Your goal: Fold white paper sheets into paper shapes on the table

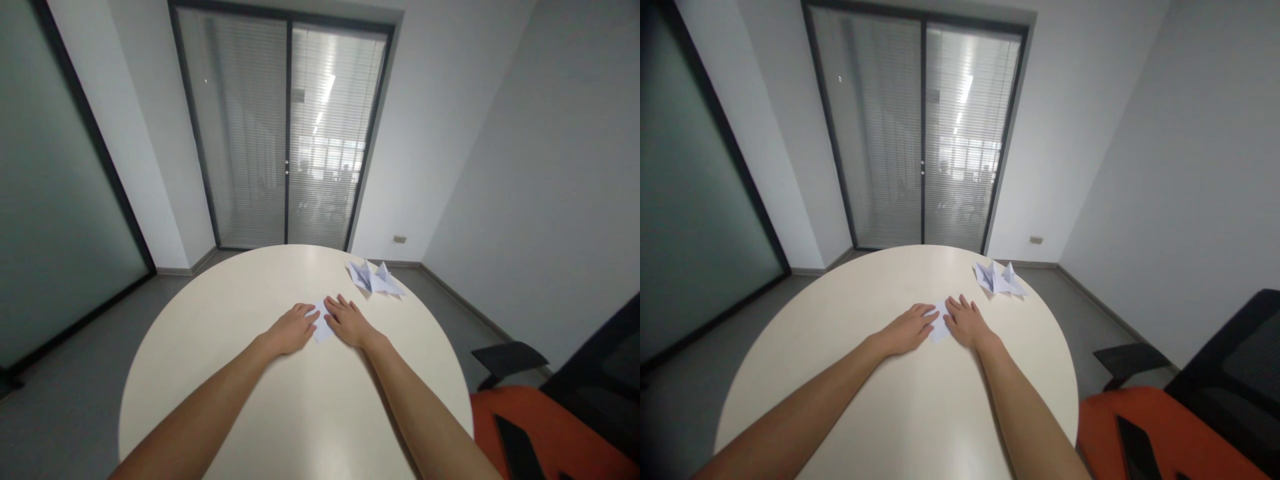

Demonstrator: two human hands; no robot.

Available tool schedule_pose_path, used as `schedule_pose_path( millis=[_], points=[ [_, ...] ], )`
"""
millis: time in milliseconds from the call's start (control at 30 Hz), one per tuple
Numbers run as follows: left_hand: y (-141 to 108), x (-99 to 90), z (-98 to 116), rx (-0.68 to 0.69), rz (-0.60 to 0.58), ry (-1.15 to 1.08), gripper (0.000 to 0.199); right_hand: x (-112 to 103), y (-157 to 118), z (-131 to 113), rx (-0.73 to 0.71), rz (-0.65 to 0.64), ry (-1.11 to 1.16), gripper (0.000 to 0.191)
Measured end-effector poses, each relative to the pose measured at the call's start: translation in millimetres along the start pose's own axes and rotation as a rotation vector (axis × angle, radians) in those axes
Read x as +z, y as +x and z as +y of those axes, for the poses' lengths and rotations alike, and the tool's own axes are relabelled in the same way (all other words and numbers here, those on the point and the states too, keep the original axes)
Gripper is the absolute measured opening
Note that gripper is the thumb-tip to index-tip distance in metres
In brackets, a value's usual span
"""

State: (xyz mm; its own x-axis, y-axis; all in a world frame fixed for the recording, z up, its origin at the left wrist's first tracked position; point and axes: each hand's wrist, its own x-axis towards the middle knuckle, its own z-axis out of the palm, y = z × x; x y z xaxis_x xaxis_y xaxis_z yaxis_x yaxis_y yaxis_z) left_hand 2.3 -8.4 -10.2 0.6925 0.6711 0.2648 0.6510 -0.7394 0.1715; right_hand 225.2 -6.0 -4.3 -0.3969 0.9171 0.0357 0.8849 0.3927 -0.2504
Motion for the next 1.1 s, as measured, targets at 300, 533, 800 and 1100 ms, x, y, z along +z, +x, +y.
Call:
schedule_pose_path(
  millis=[300,533,800,1100],
  points=[
    [3,-0.1,2,-0.083,0.011,-0.002,0.042,-6,2,-3,-0.303,0.225,0.018,0.035],
    [1,-2.5,-2,-0.071,-0.003,-0.015,0.044,-3,-1,-5,-0.292,0.236,0.079,0.039],
    [-1,-5.9,-6,-0.051,-0.058,0.02,0.048,-2,0,-4,-0.283,0.201,0.09,0.052],
    [-1,1.7,-8,-0.092,-0.054,0.078,0.047,-7,3,22,-0.265,0.184,0.045,0.033]
  ],
)
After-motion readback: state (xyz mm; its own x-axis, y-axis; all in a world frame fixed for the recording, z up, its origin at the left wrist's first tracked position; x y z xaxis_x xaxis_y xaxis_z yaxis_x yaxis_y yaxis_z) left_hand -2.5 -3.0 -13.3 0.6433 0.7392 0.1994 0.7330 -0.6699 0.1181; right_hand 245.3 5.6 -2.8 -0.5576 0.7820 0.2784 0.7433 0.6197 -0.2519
